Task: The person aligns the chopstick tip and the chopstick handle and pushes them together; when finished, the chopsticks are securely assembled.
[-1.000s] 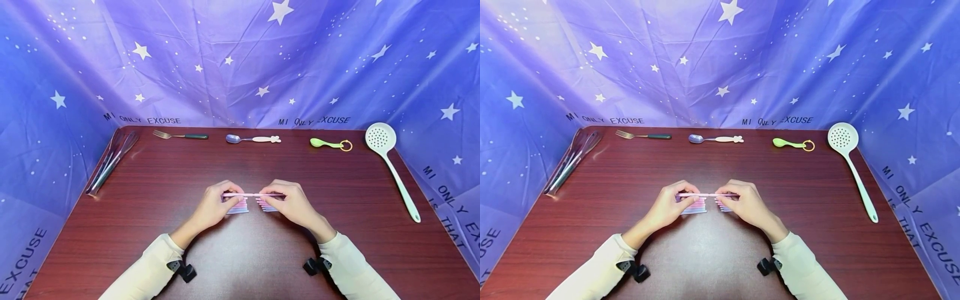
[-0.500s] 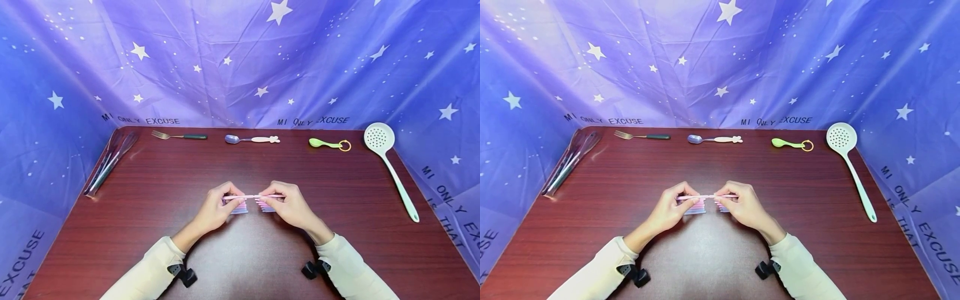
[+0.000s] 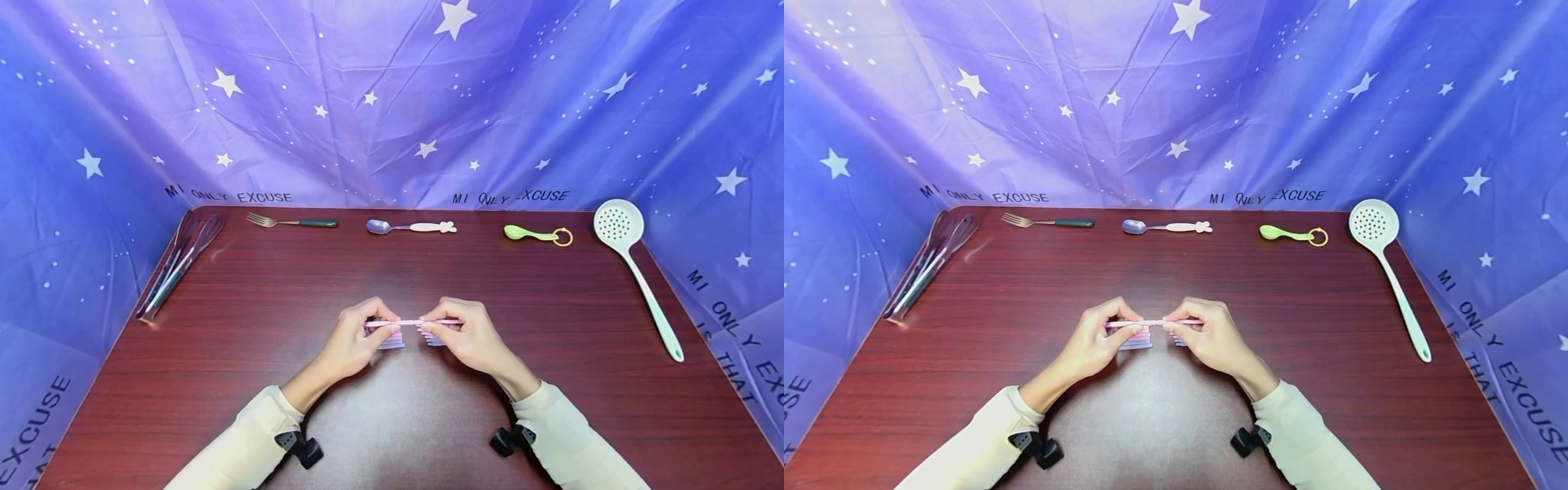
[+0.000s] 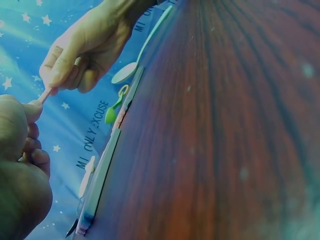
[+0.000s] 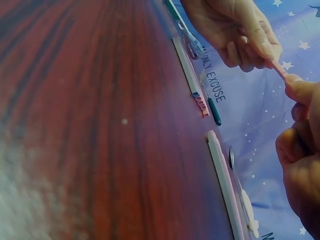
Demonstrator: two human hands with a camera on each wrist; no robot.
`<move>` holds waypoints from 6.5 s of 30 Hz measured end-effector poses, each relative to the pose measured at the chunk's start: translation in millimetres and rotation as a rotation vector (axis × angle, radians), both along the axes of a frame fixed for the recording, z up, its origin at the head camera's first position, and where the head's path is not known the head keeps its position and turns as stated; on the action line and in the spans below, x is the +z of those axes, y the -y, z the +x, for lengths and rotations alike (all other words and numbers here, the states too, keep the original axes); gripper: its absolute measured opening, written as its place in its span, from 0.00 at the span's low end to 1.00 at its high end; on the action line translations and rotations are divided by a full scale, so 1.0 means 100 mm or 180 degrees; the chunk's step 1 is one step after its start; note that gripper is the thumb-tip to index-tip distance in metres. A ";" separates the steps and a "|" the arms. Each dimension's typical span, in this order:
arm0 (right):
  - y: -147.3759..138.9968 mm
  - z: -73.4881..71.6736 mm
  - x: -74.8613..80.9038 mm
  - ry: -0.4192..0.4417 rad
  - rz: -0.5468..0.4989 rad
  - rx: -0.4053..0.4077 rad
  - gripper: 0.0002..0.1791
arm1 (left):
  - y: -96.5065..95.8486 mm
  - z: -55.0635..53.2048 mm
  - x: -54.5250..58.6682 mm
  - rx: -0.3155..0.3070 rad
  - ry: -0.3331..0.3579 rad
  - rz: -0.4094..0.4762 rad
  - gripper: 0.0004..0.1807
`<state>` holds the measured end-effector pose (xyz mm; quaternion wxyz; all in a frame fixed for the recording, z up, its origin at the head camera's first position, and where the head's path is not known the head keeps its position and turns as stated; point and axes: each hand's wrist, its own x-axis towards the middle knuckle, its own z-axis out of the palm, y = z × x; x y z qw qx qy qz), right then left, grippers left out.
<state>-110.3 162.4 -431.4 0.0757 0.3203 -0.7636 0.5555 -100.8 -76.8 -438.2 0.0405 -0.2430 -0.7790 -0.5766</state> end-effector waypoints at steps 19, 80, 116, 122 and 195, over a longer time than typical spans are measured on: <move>0.00 0.03 0.22 -0.0257 0.0048 0.0087 0.12 | 0.04 0.03 0.11 0.0088 -0.0191 -0.0379 0.06; -0.44 -0.23 -0.27 0.0286 0.1185 -0.0155 0.08 | 1.46 -0.76 -0.17 0.2231 -0.0025 -0.0152 0.04; -0.40 -0.20 -0.24 0.0447 0.1248 -0.0363 0.08 | 1.60 -0.80 -0.27 0.2280 -0.0021 -0.1187 0.08; -0.40 -0.20 -0.28 0.0428 0.1278 -0.0384 0.09 | 1.56 -0.72 -0.19 0.2292 0.0155 -0.0926 0.12; -0.41 -0.20 -0.29 0.0239 0.1135 -0.0349 0.09 | 0.35 -0.22 -0.28 0.0648 0.0065 -0.1356 0.04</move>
